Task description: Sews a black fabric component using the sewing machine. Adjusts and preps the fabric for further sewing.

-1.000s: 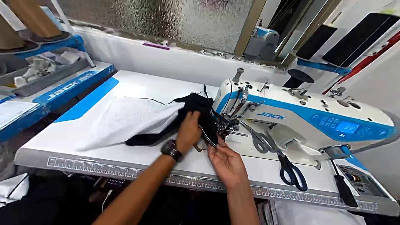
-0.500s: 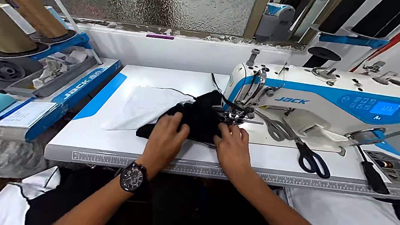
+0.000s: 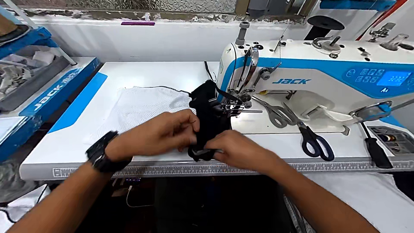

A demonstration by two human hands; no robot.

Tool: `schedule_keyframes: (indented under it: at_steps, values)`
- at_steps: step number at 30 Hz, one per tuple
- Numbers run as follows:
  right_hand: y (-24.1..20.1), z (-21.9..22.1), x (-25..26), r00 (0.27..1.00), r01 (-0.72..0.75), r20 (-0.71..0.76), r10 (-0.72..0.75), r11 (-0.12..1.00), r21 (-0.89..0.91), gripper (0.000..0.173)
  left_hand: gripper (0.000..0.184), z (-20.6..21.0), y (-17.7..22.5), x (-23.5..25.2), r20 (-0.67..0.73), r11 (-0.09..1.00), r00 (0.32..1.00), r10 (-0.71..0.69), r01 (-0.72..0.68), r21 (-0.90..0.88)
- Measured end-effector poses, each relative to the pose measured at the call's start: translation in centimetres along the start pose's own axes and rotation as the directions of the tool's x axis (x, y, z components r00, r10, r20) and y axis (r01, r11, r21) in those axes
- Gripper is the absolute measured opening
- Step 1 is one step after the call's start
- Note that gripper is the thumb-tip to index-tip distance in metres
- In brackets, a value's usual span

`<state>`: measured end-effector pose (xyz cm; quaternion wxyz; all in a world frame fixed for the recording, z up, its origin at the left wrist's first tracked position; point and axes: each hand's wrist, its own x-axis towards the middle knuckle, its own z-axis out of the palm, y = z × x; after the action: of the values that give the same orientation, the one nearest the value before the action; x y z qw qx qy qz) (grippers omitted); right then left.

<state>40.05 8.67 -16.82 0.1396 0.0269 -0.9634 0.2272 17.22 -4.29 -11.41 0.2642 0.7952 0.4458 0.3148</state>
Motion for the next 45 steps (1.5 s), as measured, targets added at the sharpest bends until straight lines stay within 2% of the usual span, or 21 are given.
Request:
schedule_keyframes:
  at_steps: [2,4,6,7,9,11,14,16,20,22,24,26,27,30,33,35,37,39,41,43,45]
  values:
    - [0.7,-2.0,-0.3,0.992,-0.117,-0.011,0.123,0.962,0.248,0.006,0.037,2.8,0.8,-1.0,-0.147,0.955,0.989,-0.019,0.062,0.290]
    - [0.7,-3.2,-0.5,0.975,-0.194,-0.017,0.220,0.888,0.418,0.006,0.039,6.3,-0.2,-0.8,-0.362,0.869,0.932,-0.028,0.202,0.452]
    - [0.5,-3.3,-0.7,0.962,-0.228,-0.016,0.272,0.834,0.503,0.006,0.027,8.0,-2.5,0.4,-0.526,0.894,0.851,-0.009,0.243,0.377]
    - [0.6,-3.3,-0.9,0.960,-0.231,-0.010,0.280,0.812,0.536,0.007,0.020,7.7,-3.8,1.0,-0.551,0.946,0.834,0.016,0.166,0.278]
    - [1.3,-3.5,-1.6,0.958,-0.229,0.005,0.285,0.761,0.607,0.007,0.010,5.7,-5.4,1.8,-0.480,0.998,0.876,0.043,-0.058,-0.016]
    - [2.0,-3.7,-2.3,0.956,-0.262,0.062,0.287,0.737,0.623,0.007,0.018,3.2,-6.2,2.5,-0.302,0.976,0.953,0.036,-0.099,-0.194]
    - [1.9,-3.1,-2.2,0.935,-0.354,0.181,0.304,0.797,0.490,0.008,0.022,0.2,-5.4,4.5,0.159,0.996,0.987,-0.009,0.022,-0.083]
    - [0.9,-2.9,-1.1,0.916,-0.400,0.189,0.353,0.802,0.443,0.016,0.025,-1.4,-3.2,5.2,0.240,0.998,0.970,0.038,-0.026,-0.053]
    - [-2.0,-2.6,0.0,0.964,-0.205,-0.052,0.260,0.854,0.478,0.015,0.015,-1.8,-1.2,4.6,0.128,0.947,0.950,0.284,-0.257,-0.194]
    - [-3.1,-1.6,-0.5,0.972,-0.106,-0.185,0.148,0.970,0.220,0.019,0.041,-0.2,-2.1,3.4,0.068,0.966,0.970,0.235,-0.225,-0.124]
    - [-3.6,-0.3,-1.9,0.981,-0.077,-0.178,0.077,0.997,0.007,0.022,0.058,2.2,-4.0,2.1,0.081,0.964,0.975,0.205,-0.215,0.157]
    - [-3.2,0.9,-3.7,0.994,-0.089,-0.079,0.076,0.981,-0.170,0.017,0.022,4.1,-5.3,1.0,0.201,0.839,0.949,0.244,-0.310,0.446]
    - [-3.0,1.5,-4.5,0.996,-0.089,-0.048,0.079,0.964,-0.250,0.012,0.016,4.4,-5.1,0.6,0.277,0.781,0.928,0.251,-0.363,0.508]
    - [-2.9,2.7,-5.4,0.999,0.016,-0.038,-0.031,0.942,-0.336,0.018,0.037,4.5,-2.8,0.3,0.320,0.755,0.897,0.305,-0.433,0.492]
    - [-3.0,3.5,-5.6,0.982,0.125,-0.095,-0.164,0.937,-0.325,0.022,0.058,4.3,-3.0,2.3,0.285,0.820,0.925,0.250,-0.359,0.446]
    - [-2.6,3.5,-6.5,0.975,0.130,-0.138,-0.172,0.954,-0.269,0.021,0.063,4.4,-4.9,3.4,0.306,0.791,0.935,0.179,-0.321,0.520]
    - [-1.7,2.8,-8.4,0.983,0.107,-0.131,-0.131,0.979,-0.174,0.021,0.061,4.7,-6.2,2.9,0.210,0.756,0.959,0.189,-0.279,0.593]
    - [-0.3,1.9,-10.1,0.990,0.088,-0.107,-0.095,0.994,-0.072,0.024,0.057,4.4,-5.1,2.1,0.040,0.763,0.998,0.048,-0.062,0.644]
    - [0.3,1.6,-10.7,0.990,0.095,-0.099,-0.097,0.995,-0.019,0.025,0.060,5.0,-2.0,3.1,-0.069,0.693,0.976,-0.207,0.195,0.694]
    - [0.2,1.8,-9.9,0.984,0.134,-0.112,-0.142,0.988,-0.077,0.022,0.047,7.0,2.6,5.9,-0.138,0.556,0.946,-0.293,0.286,0.780]
    - [-0.3,2.3,-9.5,0.970,0.159,-0.158,-0.186,0.972,-0.171,0.023,0.020,9.8,3.7,8.8,-0.080,0.583,0.989,-0.120,0.136,0.801]
